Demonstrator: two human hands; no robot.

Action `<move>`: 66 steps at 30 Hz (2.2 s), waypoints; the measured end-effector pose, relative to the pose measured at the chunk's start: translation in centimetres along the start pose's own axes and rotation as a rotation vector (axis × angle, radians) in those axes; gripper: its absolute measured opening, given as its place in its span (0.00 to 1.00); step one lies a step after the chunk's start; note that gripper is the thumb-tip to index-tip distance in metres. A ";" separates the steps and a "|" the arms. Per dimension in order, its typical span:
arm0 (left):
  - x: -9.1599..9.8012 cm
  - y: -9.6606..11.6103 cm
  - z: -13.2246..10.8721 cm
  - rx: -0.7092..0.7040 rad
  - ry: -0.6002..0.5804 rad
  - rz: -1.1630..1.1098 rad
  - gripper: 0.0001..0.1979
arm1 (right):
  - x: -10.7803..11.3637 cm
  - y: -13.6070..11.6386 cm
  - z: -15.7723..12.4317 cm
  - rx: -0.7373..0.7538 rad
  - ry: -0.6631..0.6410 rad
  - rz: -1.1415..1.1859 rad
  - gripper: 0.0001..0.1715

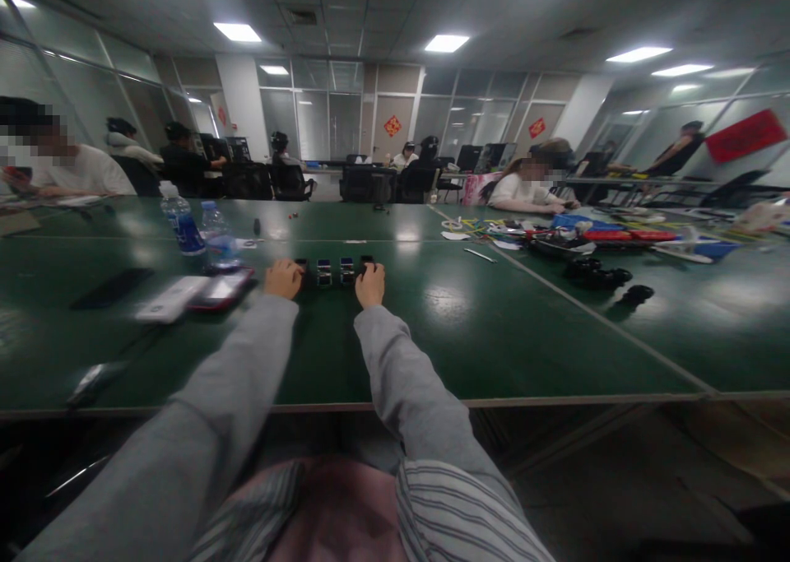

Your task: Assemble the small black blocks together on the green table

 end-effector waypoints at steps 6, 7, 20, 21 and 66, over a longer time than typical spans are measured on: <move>0.0 0.1 -0.1 0.003 -0.023 -0.028 0.12 | 0.0 -0.4 -0.1 0.028 -0.007 0.044 0.21; 0.0 0.1 -0.1 -0.001 -0.023 -0.031 0.12 | 0.0 -0.5 -0.1 0.028 -0.009 0.046 0.21; -0.1 0.5 0.0 -0.016 0.006 -0.077 0.14 | 0.7 -0.7 0.1 -0.042 0.033 0.033 0.19; 0.0 0.3 0.1 0.004 0.017 -0.084 0.15 | 1.0 -0.8 0.1 -0.050 0.053 0.030 0.20; -4.9 -3.5 2.3 0.208 -0.108 -0.468 0.20 | -1.3 1.5 0.8 0.053 -0.145 0.110 0.25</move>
Point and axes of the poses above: each hand's wrist, its own z-axis towards the middle knuckle, its own x-axis out of the back of the hand, y = z × x, the point moved 7 cm from there along z, towards the middle knuckle, and after that the axes turned 9 degrees about x, right-handed, at the moved point
